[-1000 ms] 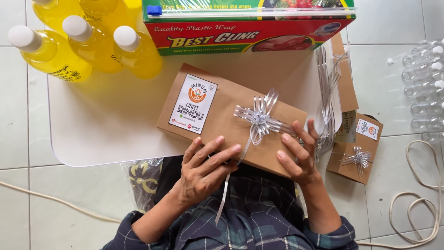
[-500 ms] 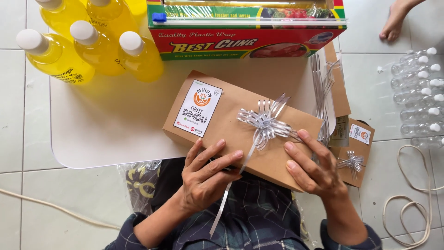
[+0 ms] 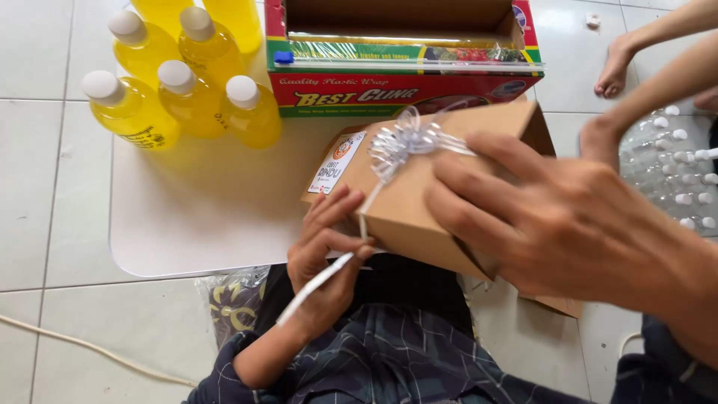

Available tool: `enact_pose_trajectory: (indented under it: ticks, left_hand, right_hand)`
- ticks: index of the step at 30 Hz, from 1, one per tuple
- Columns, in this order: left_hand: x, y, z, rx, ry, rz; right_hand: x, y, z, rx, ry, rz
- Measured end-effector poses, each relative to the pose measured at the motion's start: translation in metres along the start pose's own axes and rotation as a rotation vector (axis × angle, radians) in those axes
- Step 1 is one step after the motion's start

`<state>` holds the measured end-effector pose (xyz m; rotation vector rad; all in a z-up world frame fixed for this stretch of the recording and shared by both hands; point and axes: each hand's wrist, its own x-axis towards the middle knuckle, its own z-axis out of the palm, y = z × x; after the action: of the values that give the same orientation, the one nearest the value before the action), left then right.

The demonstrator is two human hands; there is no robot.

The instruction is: Attaching a decorative bow to a cardboard box and separating plastic ties

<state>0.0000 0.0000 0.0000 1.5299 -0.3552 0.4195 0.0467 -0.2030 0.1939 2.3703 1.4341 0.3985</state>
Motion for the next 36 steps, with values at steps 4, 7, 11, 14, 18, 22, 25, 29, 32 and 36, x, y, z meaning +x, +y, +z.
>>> enact_pose_trajectory:
  ticks: [4, 7, 11, 14, 18, 22, 25, 29, 32, 36]
  left_hand:
    - [0.006, -0.005, -0.015, -0.231, 0.097, -0.067]
    - [0.011, -0.014, -0.024, -0.450, 0.184, -0.192]
    - [0.020, -0.018, -0.032, -0.524, 0.211, -0.255]
    - [0.026, -0.022, -0.033, -0.550, 0.182, -0.303]
    - [0.030, -0.029, -0.030, -0.581, 0.149, -0.319]
    - [0.032, -0.024, -0.035, -0.498, 0.128, -0.312]
    - [0.031, -0.024, -0.038, -0.445, 0.126, -0.333]
    - [0.029, -0.025, -0.042, -0.430, 0.119, -0.343]
    - [0.031, -0.024, -0.043, -0.429, 0.107, -0.339]
    - [0.031, -0.020, -0.043, -0.421, 0.111, -0.355]
  right_hand:
    - [0.063, 0.016, -0.013, 0.165, -0.069, -0.055]
    - [0.105, 0.024, -0.016, 0.217, -0.182, -0.072]
    - [0.132, 0.030, -0.020, 0.330, -0.324, -0.036]
    - [0.135, 0.032, -0.021, 0.300, -0.415, -0.005]
    - [0.129, 0.033, -0.016, 0.289, -0.465, 0.077]
    - [0.119, 0.032, -0.013, 0.377, -0.414, 0.169]
    - [0.096, 0.035, -0.004, 0.349, -0.144, 0.081]
    - [0.051, 0.045, 0.018, 0.358, 0.172, 0.101]
    - [0.022, 0.057, 0.052, 0.587, 0.339, 0.145]
    - [0.005, 0.055, 0.117, 1.129, 0.491, 0.157]
